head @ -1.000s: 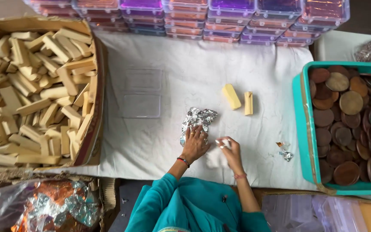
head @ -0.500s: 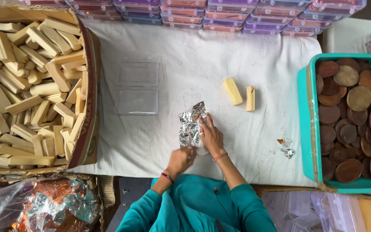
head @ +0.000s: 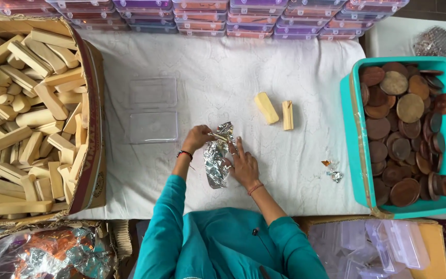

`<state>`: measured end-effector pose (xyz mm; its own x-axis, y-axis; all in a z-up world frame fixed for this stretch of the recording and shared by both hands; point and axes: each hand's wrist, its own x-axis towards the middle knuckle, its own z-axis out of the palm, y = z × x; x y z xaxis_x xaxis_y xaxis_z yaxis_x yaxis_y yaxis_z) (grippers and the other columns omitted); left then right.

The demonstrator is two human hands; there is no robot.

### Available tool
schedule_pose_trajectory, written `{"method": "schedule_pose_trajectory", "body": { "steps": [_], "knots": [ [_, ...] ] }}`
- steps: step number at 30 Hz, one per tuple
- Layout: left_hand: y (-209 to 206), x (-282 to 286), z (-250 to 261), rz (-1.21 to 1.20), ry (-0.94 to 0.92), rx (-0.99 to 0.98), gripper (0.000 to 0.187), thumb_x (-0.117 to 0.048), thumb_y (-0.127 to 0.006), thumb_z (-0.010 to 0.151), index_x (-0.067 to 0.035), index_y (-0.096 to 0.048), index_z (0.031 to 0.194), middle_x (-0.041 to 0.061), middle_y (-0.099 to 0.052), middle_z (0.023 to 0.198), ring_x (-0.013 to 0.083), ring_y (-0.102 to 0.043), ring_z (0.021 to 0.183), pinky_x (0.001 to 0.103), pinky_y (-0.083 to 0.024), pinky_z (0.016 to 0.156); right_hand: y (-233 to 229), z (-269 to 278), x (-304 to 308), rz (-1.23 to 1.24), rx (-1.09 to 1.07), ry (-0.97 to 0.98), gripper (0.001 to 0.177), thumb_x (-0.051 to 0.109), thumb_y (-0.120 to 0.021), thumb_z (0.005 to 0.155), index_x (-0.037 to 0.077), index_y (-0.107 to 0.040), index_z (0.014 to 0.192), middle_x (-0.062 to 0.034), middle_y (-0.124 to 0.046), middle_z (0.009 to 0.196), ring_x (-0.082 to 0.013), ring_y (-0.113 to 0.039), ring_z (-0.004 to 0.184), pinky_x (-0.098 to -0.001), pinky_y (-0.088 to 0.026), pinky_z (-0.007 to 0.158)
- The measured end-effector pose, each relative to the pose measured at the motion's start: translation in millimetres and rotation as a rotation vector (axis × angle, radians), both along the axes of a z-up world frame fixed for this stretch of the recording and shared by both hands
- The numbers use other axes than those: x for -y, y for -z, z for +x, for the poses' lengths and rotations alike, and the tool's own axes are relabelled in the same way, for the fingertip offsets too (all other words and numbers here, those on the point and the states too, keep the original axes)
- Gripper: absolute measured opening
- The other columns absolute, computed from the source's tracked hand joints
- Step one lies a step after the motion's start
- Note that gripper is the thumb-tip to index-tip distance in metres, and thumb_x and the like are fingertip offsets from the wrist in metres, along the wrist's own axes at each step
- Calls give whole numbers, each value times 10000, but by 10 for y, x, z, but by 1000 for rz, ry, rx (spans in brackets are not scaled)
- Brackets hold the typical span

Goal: Cleaning and wrapping wooden blocks before placing them into a plastic container.

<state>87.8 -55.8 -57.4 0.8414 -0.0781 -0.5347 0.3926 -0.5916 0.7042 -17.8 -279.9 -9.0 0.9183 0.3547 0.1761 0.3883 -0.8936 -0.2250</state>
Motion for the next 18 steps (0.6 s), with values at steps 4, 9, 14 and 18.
{"method": "schedule_pose_trajectory", "body": {
  "steps": [4, 9, 14, 18],
  "knots": [
    [-443, 46, -72, 224, -68, 319, 247, -288, -872, 726, -110, -766, 860, 105, -725, 905, 313, -707, 846, 441, -555, 728, -82, 33, -63, -33, -94, 17, 641, 446, -591, 991, 128, -451, 1530, -219, -395, 1588, -297, -659, 732, -405, -567, 619],
    [-689, 509, -558, 220, -103, 874, 186, -52, -617, 946, -26, -604, 1129, 180, -606, 1106, 381, -599, 1004, 481, -506, 871, -94, 7, -90, -81, -32, 39, 668, 431, -591, 987, 106, -434, 1549, -216, -395, 1580, -292, -658, 736, -400, -565, 624],
    [-450, 787, -1041, 195, -52, 745, 378, -144, -617, 923, -10, -576, 1274, 194, -554, 1303, 395, -507, 1249, 500, -408, 1067, -162, 5, -50, -28, -170, 49, 855, 277, -710, 773, 73, -411, 1547, -234, -347, 1596, -289, -689, 783, -373, -576, 659],
    [-387, 804, -1100, 326, 38, 675, 585, -296, -600, 950, -68, -471, 1474, 217, -386, 1552, 418, -327, 1466, 525, -272, 1206, -94, -12, 142, 381, -331, 121, 589, 193, -801, 813, 89, -620, 1364, -155, -557, 1464, -208, -729, 780, -326, -576, 700]
  ]
}}
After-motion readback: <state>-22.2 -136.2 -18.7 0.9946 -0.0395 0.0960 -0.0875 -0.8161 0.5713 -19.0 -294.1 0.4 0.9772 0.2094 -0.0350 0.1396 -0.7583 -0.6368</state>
